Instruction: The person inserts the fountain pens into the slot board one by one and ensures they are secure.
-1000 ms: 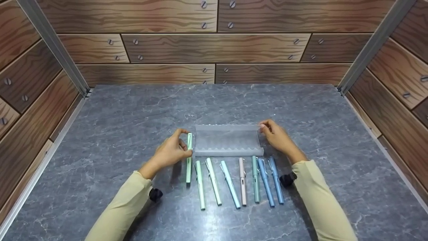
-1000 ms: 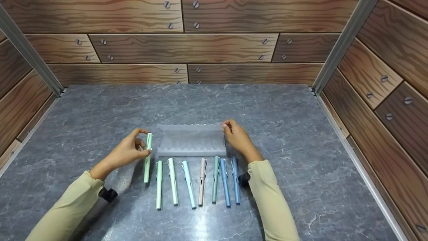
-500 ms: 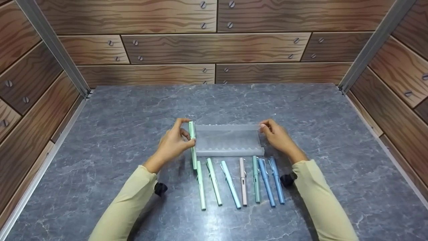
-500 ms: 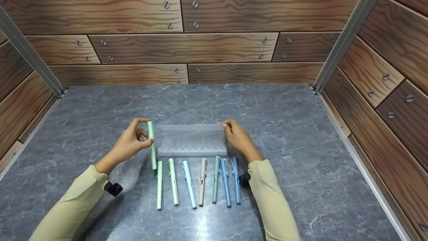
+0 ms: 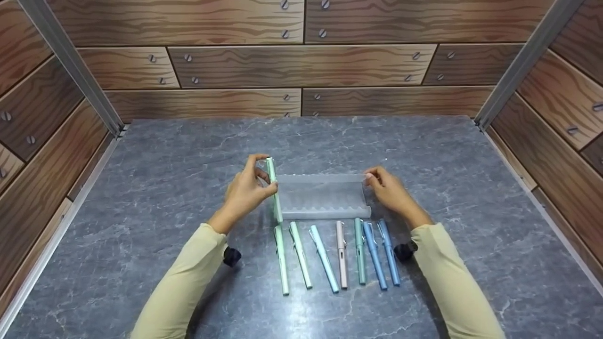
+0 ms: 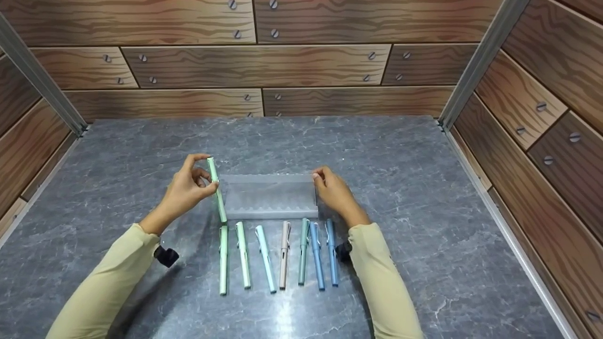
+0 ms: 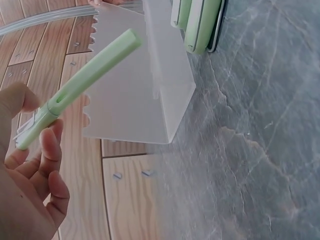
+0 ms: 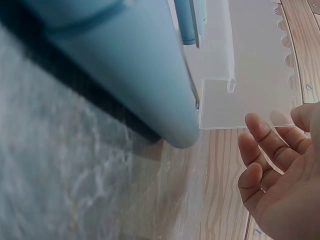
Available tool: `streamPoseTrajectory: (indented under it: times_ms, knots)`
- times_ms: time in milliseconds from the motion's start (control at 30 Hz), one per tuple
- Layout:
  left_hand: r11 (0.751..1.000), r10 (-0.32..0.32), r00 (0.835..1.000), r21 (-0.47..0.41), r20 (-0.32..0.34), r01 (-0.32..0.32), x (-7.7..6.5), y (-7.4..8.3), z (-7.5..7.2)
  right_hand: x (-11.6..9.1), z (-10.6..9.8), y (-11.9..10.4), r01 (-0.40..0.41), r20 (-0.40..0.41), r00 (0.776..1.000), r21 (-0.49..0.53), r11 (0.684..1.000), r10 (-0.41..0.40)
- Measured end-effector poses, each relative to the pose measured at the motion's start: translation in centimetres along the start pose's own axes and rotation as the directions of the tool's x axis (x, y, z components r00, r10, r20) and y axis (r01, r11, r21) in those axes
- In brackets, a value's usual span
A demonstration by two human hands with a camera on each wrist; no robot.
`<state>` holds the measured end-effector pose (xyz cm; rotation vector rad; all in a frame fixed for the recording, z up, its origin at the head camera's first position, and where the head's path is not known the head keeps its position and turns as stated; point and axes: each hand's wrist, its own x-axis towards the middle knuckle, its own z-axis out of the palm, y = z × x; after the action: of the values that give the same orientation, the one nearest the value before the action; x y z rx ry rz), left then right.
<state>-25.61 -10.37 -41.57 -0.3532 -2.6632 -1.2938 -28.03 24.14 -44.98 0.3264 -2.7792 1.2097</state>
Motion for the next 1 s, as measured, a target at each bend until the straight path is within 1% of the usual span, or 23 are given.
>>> streamPoseTrajectory:
  times_ms: [167, 367, 667, 1000]
  knots:
    - [0.999, 0.034, 0.998, 0.006, -0.06, -0.034, 0.2, -0.1, 0.3, 0.1, -0.1, -0.1, -0.005, 0.02, 1.0, -0.004, 1.0, 0.005]
    - [0.997, 0.078, 0.991, 0.02, -0.112, -0.076, 0.5, 0.0, 0.5, 0.0, -0.2, 0.1, -0.031, 0.044, 0.999, -0.014, 0.999, 0.032]
    - [0.992, 0.109, 0.984, 0.073, -0.142, -0.1, 0.6, -0.4, 0.8, -0.1, 0.0, 0.1, -0.014, 0.029, 0.999, -0.022, 1.0, 0.014]
    - [0.976, 0.183, 0.969, 0.151, -0.164, -0.159, 0.8, -0.8, 1.1, -0.1, 0.0, -0.1, -0.01, 0.011, 1.0, -0.021, 1.0, 0.01]
